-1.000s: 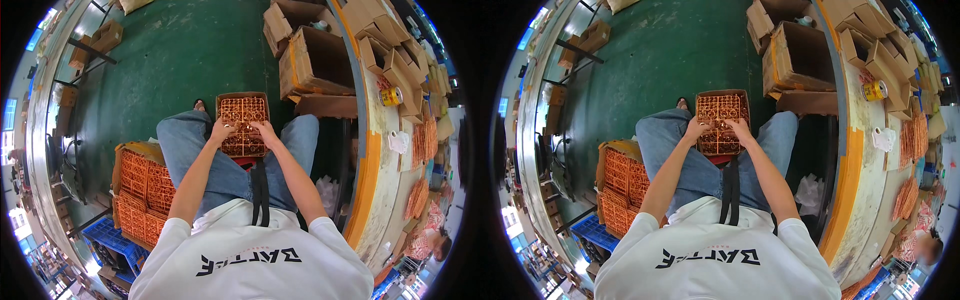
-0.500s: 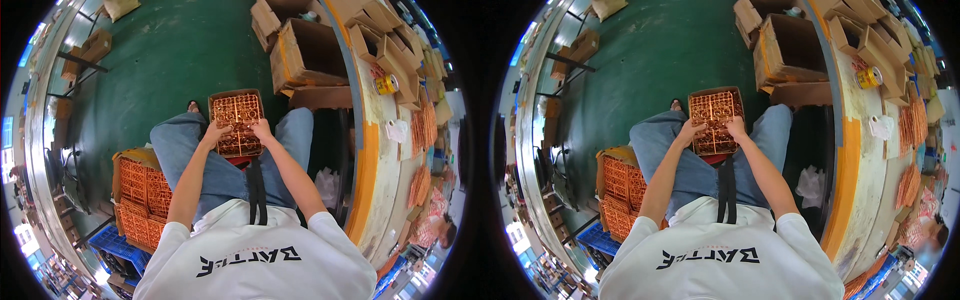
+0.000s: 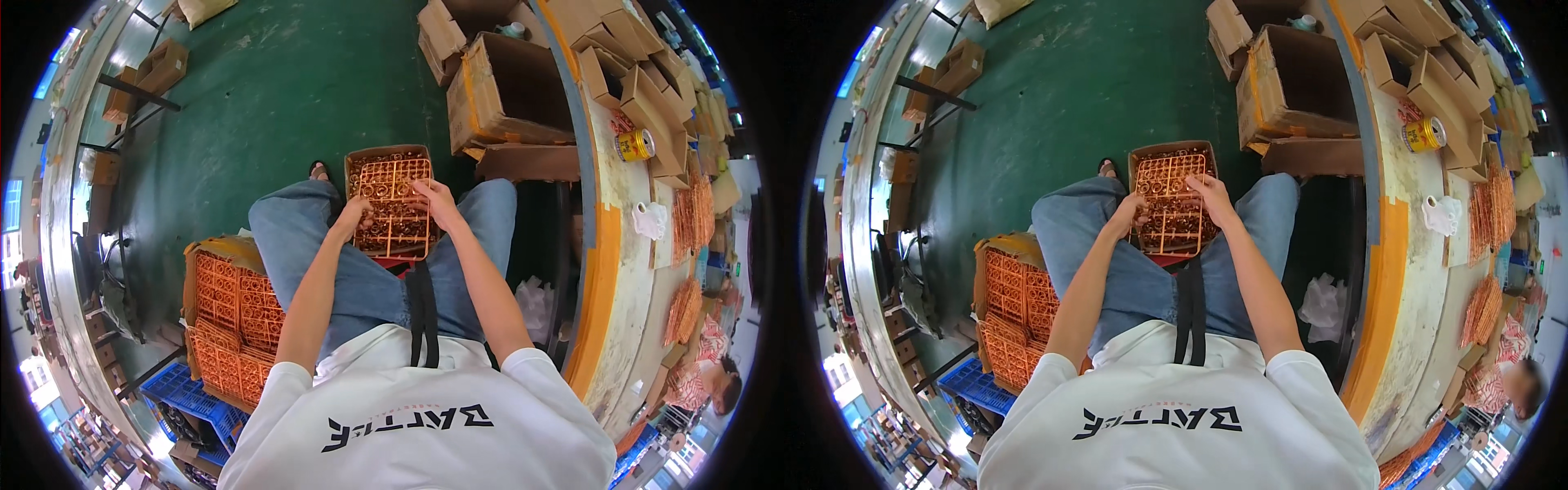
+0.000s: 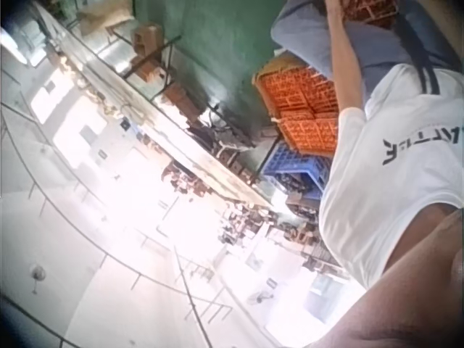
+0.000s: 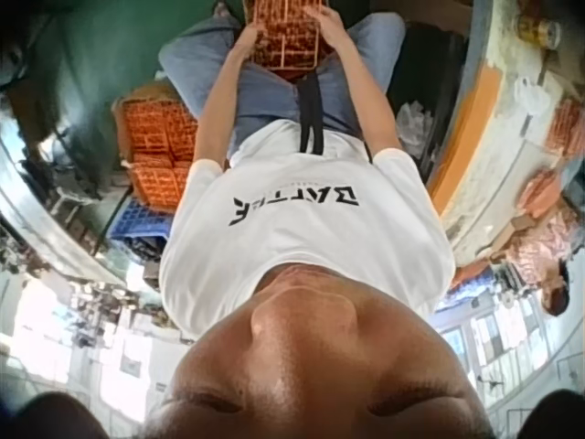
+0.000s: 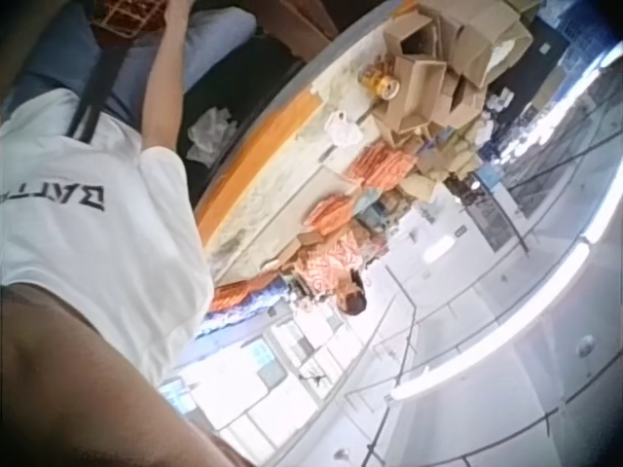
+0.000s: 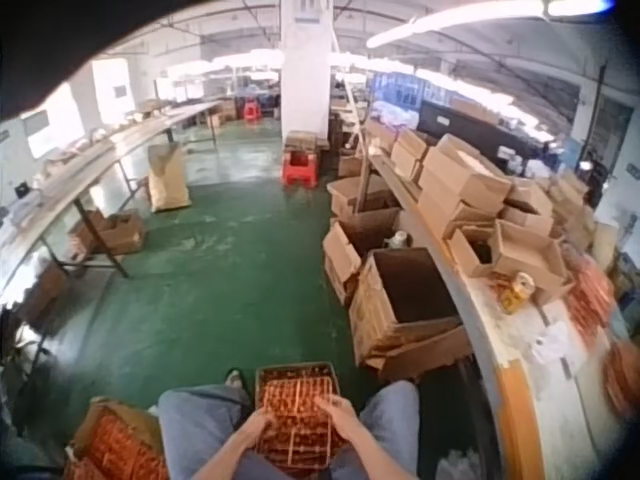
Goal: The person places copper wire grids onto a red plastic frame and pushes small metallic components into the grid holes by hand, then places the assembled grids onto a workbench.
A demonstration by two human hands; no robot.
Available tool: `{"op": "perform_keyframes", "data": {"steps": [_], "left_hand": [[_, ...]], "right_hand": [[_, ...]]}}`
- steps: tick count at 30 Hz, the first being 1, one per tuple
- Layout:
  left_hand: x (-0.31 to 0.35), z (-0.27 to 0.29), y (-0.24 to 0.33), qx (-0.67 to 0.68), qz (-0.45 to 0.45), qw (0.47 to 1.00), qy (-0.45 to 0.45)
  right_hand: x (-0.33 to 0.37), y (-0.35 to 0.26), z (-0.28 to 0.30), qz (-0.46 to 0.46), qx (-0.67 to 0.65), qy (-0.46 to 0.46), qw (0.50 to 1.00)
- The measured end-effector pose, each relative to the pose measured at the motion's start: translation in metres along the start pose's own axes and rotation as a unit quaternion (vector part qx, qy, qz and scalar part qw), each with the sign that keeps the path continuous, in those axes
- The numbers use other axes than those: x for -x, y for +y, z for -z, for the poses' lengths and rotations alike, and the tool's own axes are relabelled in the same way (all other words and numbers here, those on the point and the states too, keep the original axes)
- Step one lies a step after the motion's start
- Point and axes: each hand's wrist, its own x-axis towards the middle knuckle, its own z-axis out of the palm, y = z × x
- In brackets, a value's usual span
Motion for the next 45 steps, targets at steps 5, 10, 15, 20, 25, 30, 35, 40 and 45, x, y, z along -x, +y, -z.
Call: {"op": "perform_keyframes", "data": {"steps": [5,10,15,20,25,30,35,40,45], "left_hand": [[0.011,-0.008,0.015,0.100,0.074,0.992,-0.007],[0.007,-0.001,0.004,0.061,0.053,0.996,-0.029],[0.011,0.001,0.016,0.054,-0.015,0.997,-0.046],[0.004,-0.026,0.023,0.135,-0.067,0.985,-0.088],[0.016,-0.008,0.013,-0.015,-0.121,0.991,0.061],[0.031,-0.034,0.029,-0.026,-0.099,0.991,0.086],[0.012,0.001,0.016,-0.082,-0.076,0.992,0.050],[0.008,-0.012,0.021,-0.081,-0.064,0.990,0.097],[0.025,-0.034,0.024,0.046,0.013,0.996,0.079]], "right_hand": [[-0.004,0.001,0.007,-0.055,-0.042,0.034,0.997],[-0.005,0.007,-0.001,-0.050,-0.050,0.035,0.997],[-0.013,0.007,0.005,-0.043,-0.013,0.064,0.997],[-0.007,0.026,0.013,-0.022,0.121,0.060,0.991],[-0.002,0.030,-0.025,0.077,0.068,0.068,0.992],[0.010,0.026,-0.010,0.032,-0.006,0.069,0.997],[0.007,0.019,-0.017,0.021,0.028,0.092,0.995],[0.017,0.014,-0.017,-0.038,-0.038,0.020,0.998],[0.010,0.028,-0.020,-0.046,0.078,0.139,0.986]]}}
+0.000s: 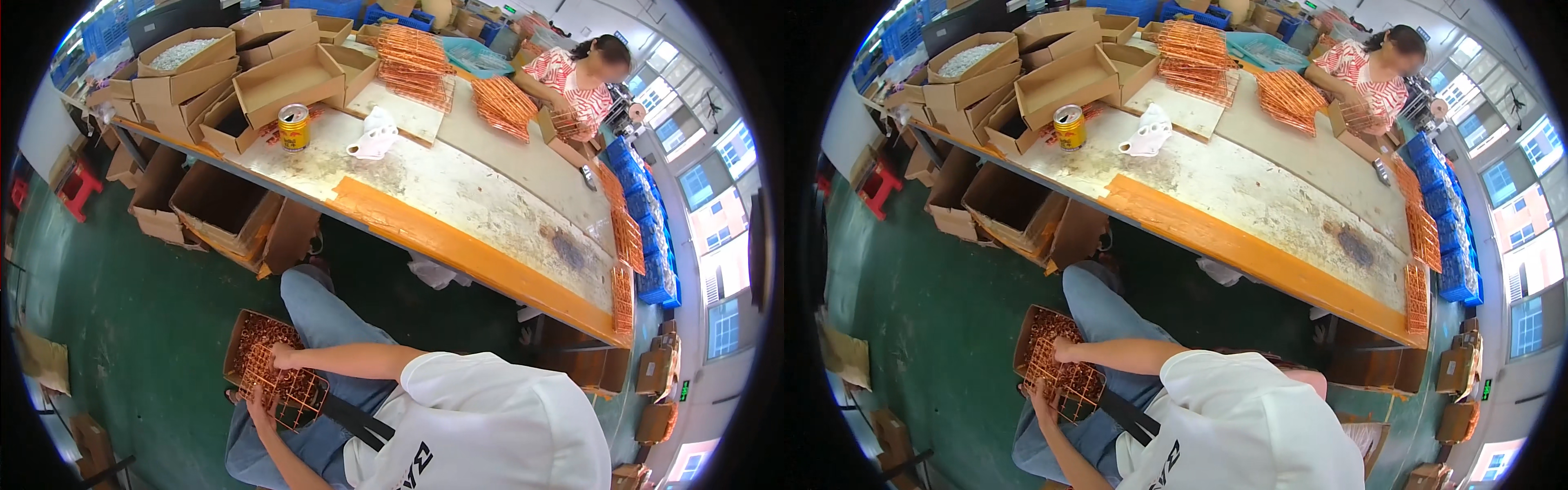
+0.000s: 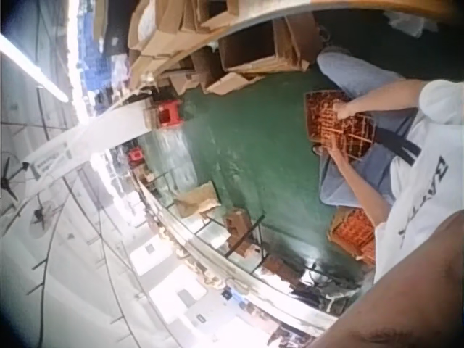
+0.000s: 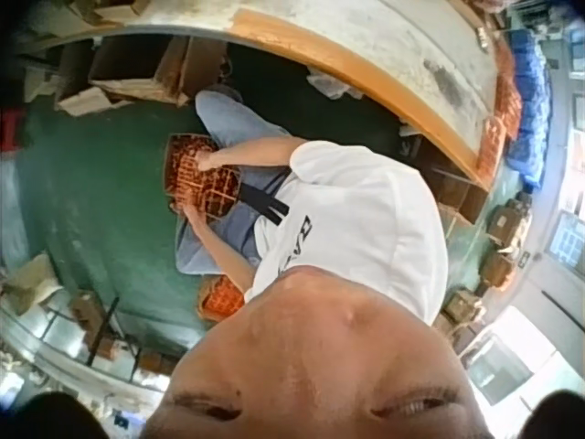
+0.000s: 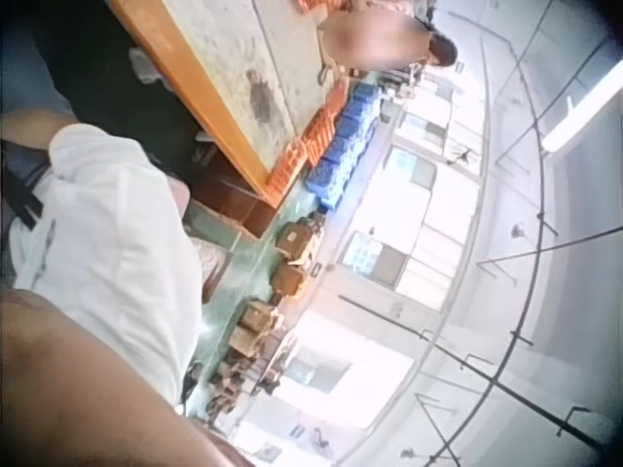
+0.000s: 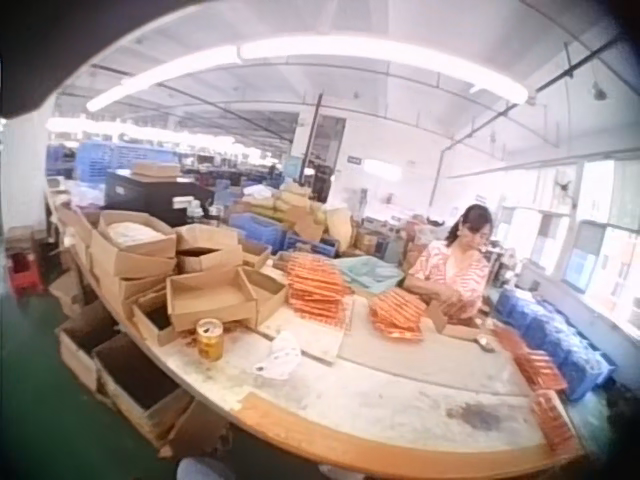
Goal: The person places copper wire grids onto a red plastic frame and pushes small metallic components into the grid holes by hand, then places the assembled grids onto a workbench.
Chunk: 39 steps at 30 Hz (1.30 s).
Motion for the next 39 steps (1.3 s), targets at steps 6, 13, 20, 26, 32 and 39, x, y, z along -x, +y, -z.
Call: {"op": "perform_keyframes", "data": {"steps": [6,13,20,26,32,39], "left_hand": [[-0.031,0.019,-0.020,-0.093,-0.040,0.994,-0.048],[-0.044,0.033,-0.036,-0.045,-0.110,0.988,-0.094],[-0.072,0.045,-0.059,-0.032,-0.085,0.991,0.096],[-0.068,0.046,-0.041,0.022,0.019,0.997,0.069],[-0.053,0.002,-0.015,0.118,-0.025,0.964,-0.239],[-0.056,0.015,-0.017,0.102,0.052,0.993,-0.010]], "right_hand": [[-0.023,0.022,0.006,0.029,0.085,-0.001,0.996],[-0.067,0.033,0.014,0.222,0.346,-0.124,0.903],[0.020,0.024,0.031,-0.067,-0.019,-0.106,0.992],[0.025,0.030,0.020,0.070,-0.026,-0.119,0.990],[0.023,0.027,0.041,0.234,0.027,-0.051,0.971],[0.231,-0.113,0.073,0.316,-0.087,0.152,0.932]]}}
